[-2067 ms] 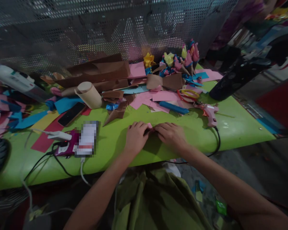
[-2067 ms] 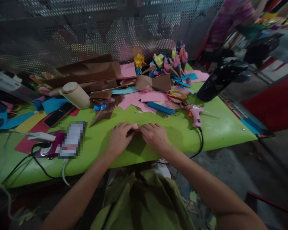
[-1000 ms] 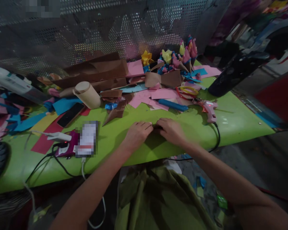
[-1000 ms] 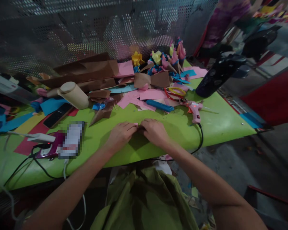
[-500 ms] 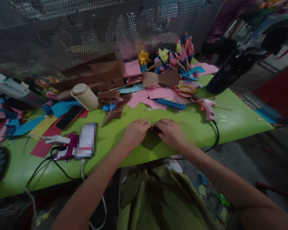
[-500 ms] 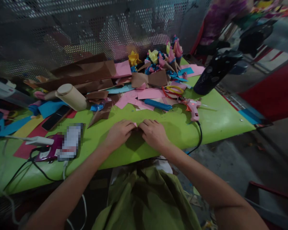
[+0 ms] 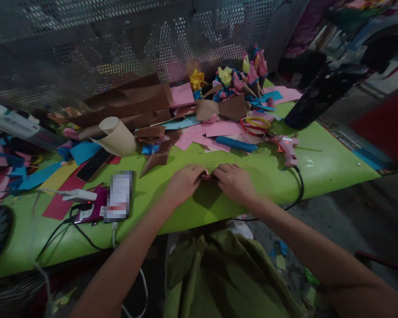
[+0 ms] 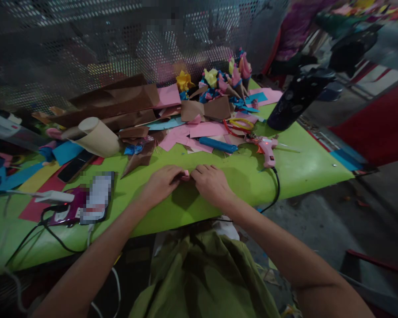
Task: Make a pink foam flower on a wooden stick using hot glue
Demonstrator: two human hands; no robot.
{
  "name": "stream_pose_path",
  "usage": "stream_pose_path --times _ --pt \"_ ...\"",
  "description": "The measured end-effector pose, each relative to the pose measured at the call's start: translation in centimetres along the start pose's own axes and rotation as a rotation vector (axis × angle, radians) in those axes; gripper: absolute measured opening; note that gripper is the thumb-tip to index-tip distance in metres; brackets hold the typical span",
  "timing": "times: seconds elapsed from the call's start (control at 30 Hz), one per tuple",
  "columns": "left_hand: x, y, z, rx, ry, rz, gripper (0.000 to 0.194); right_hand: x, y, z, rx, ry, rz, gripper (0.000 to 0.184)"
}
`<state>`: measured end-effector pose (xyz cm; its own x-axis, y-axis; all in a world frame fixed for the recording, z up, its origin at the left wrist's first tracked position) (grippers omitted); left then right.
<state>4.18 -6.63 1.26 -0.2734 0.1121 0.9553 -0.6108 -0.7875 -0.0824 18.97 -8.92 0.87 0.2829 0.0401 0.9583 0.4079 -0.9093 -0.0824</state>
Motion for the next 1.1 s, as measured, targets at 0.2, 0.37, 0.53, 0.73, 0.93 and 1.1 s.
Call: stream_pose_path --times 0.2,0.37,0.53,0.73,0.93,1.1 --pt "-0.4 1.3 0.0 -0.116 -0.105 0.157 0.022 -0.1 0.0 0.0 -0.012 -0.012 -0.008 0.021" --pt "-1.0 2.3 0.9 -0.229 -0.349 0.223 0.029 -0.2 0.0 0.0 -0.016 -0.017 0.045 0.02" --pt "-1.3 2.1 1.0 -0.254 -0.396 0.204 0.027 -0.3 0.2 0.0 -0.027 -0.03 0.044 0.022" --pt "-1.0 1.0 0.9 -0.217 -0.339 0.124 0.024 -0.3 0.3 0.0 -0.015 -0.019 0.031 0.022" --pt "-0.1 -0.1 0.9 -0.176 -0.226 0.04 0.021 0.0 0.5 -0.2 0.009 0.005 0.036 0.026" --pt "0.3 -0.8 0.5 -0.127 -0.126 -0.031 0.021 -0.1 0.4 -0.5 0.023 0.033 0.064 0.021"
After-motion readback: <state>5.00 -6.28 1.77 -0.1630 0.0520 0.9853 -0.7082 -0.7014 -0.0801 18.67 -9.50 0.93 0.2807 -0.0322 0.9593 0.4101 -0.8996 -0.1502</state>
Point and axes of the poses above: each hand's wrist, its own y-axis away from the middle knuckle, its own x-axis out of the back of the hand, z = x × y, the point moved 4 cm from there along -y, towards the middle knuckle, and after that the axes turned 5 degrees about -y, right-handed, at the moved point
